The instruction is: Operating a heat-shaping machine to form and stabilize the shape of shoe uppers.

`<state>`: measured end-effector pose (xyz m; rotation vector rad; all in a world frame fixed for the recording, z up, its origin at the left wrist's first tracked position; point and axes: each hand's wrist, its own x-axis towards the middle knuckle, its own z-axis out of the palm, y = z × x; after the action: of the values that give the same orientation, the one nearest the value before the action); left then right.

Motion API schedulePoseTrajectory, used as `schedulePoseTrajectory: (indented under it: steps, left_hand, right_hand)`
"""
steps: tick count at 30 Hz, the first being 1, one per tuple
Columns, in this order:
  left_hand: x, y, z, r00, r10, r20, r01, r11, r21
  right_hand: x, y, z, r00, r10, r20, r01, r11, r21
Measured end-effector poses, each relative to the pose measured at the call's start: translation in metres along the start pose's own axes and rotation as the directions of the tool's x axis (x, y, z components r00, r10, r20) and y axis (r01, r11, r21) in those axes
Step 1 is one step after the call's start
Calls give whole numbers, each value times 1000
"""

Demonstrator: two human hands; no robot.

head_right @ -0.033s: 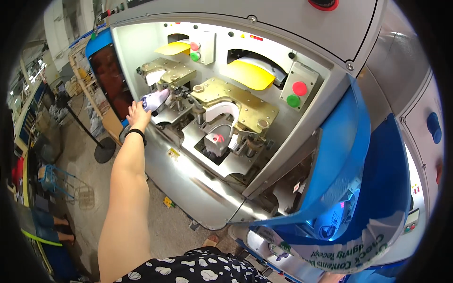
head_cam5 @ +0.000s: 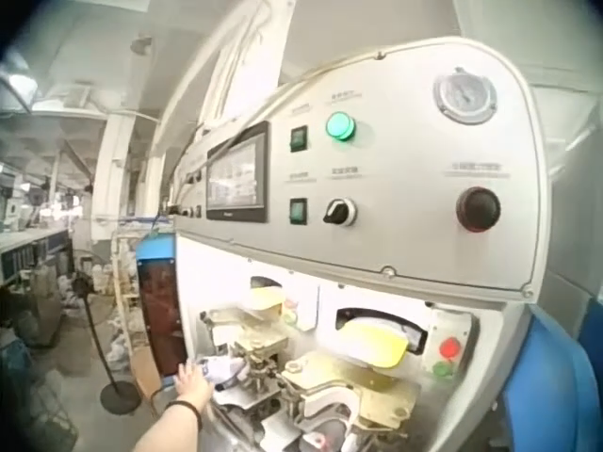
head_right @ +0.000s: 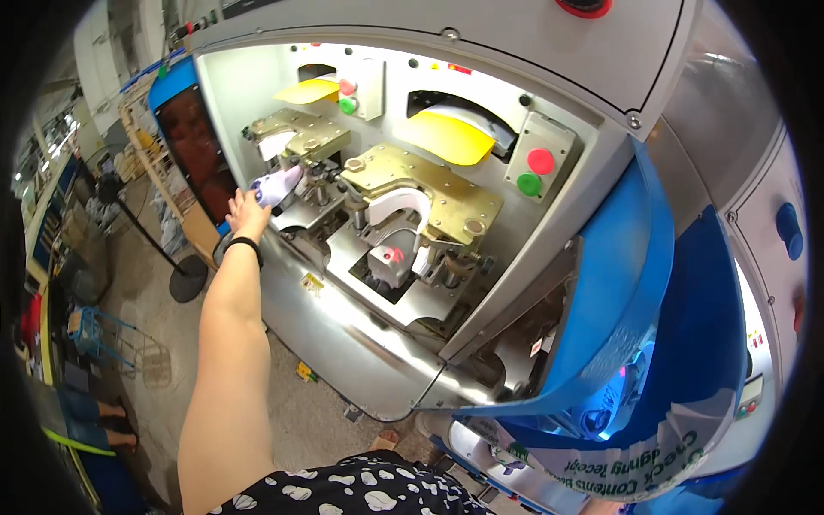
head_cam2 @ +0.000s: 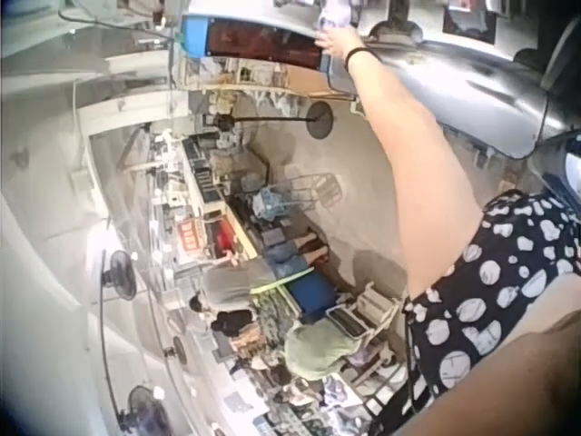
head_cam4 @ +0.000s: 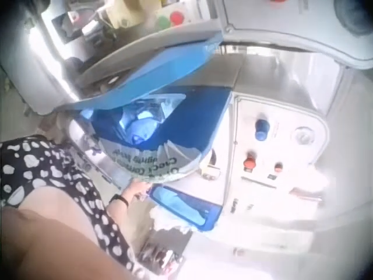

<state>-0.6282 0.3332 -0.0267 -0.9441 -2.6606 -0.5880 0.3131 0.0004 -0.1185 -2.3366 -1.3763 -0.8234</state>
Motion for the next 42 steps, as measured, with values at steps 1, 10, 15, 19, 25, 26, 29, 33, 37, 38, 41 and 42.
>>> schedulePoseTrajectory:
  steps: [1,10,15,19,25,26,29,33,37,38,41,42]
  left_hand:
    - [5,1,3,999,-1,35,-1,999,44]
    - [-38,4,42,899,358,-251,-422,862,-281]
    - [-169,-8,-42,722,650,-238,-692,672,-264]
    - [-227,47,-56,482,770,-418,-858,319,-402]
    - [-280,9,-46,256,947,-194,-922,179,-344]
    - [-289,-21,-49,261,958,-123,-927,213,-308]
    - [-341,-85,-58,295,953,63,-926,302,-227]
    - [-430,-147,-63,353,897,267,-899,404,-168]
    - [-532,-113,-68,152,985,79,-830,171,-530]
    - [-551,-90,-81,178,977,116,-797,212,-566]
    - [-608,51,-178,197,958,-210,-795,30,-606]
    - [-619,84,-194,210,948,-240,-798,24,-603]
  right_hand:
    - [-3,6,4,999,-29,25,29,1000,-11]
    - [-2,-90,-81,989,146,-24,-139,973,186]
    - [-21,-95,-83,968,239,71,-249,943,222]
    - [-35,-85,-60,970,244,8,-235,924,303]
    - [-19,-81,-47,981,168,-98,-112,902,417]
    - [-11,-79,-59,980,173,-98,-113,888,446]
    - [0,-72,-50,975,221,-21,-175,819,546]
    - [3,-70,-23,989,124,83,-144,663,734]
    - [-5,-53,-14,988,-40,149,-102,556,825]
    - [-9,-53,-13,976,-119,183,-98,511,854]
    - [-18,-46,-6,942,-277,189,-59,419,906]
    - [-20,-42,-6,920,-339,194,-53,385,921]
